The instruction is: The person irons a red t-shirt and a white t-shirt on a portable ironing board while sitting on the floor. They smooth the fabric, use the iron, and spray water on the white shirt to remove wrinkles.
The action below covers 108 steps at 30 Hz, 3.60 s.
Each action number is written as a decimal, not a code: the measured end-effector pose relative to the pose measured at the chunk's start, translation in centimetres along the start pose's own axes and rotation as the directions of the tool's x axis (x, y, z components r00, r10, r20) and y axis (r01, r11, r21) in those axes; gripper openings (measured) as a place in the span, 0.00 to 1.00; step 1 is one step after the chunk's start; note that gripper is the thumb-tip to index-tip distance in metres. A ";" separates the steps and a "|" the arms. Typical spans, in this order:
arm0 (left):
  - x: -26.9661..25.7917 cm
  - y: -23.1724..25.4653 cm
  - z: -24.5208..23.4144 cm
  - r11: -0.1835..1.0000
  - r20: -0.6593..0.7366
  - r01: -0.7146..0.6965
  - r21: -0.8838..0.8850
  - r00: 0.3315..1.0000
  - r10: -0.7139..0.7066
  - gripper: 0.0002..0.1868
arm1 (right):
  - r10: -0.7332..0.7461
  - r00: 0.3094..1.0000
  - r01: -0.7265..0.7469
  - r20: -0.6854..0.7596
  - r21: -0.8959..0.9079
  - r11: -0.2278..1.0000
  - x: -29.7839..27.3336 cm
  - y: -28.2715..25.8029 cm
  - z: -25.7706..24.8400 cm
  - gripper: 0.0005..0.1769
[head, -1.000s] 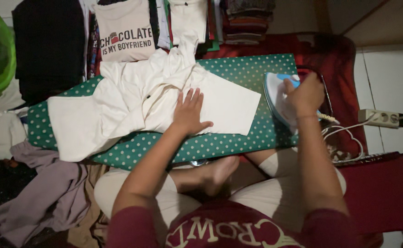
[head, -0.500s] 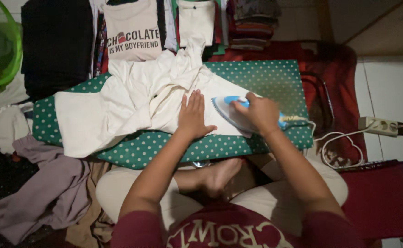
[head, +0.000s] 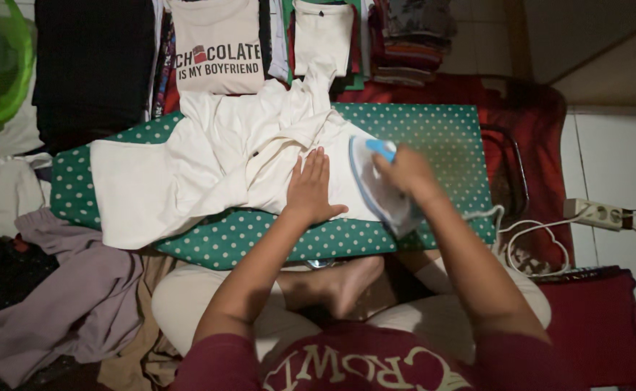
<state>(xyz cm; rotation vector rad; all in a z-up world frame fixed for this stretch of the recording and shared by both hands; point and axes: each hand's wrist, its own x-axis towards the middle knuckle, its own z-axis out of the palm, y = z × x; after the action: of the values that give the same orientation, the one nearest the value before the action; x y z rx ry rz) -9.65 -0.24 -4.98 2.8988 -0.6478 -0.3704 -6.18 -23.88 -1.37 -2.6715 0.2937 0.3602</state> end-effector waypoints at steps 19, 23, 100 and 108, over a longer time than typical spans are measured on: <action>0.5 -2.3 4.6 0.972 -0.283 -0.084 -0.218 0.959 0.020 0.31 | -0.014 0.999 0.008 0.037 0.169 0.986 -3.3 -1.4 3.6 0.37; -0.2 -2.1 3.3 0.961 -0.282 -0.084 -0.263 0.959 0.006 0.32 | -0.068 0.989 0.075 -0.129 0.054 0.996 1.0 -2.4 3.7 0.37; 0.7 -2.1 4.9 0.904 -0.318 -0.150 -0.401 0.948 0.016 0.35 | -0.069 0.997 0.071 -0.038 0.043 0.997 -7.9 -1.6 4.0 0.37; 0.8 -2.2 5.1 0.902 -0.299 -0.126 -0.414 0.954 -0.004 0.35 | -0.003 0.971 0.014 -0.240 0.045 0.999 3.8 -4.1 3.1 0.36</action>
<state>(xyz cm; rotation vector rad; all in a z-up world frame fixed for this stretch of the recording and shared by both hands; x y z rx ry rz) -9.49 0.94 -10.42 2.4348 -0.5266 -0.0553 -2.19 -19.40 -3.63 -2.6706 0.3587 0.0258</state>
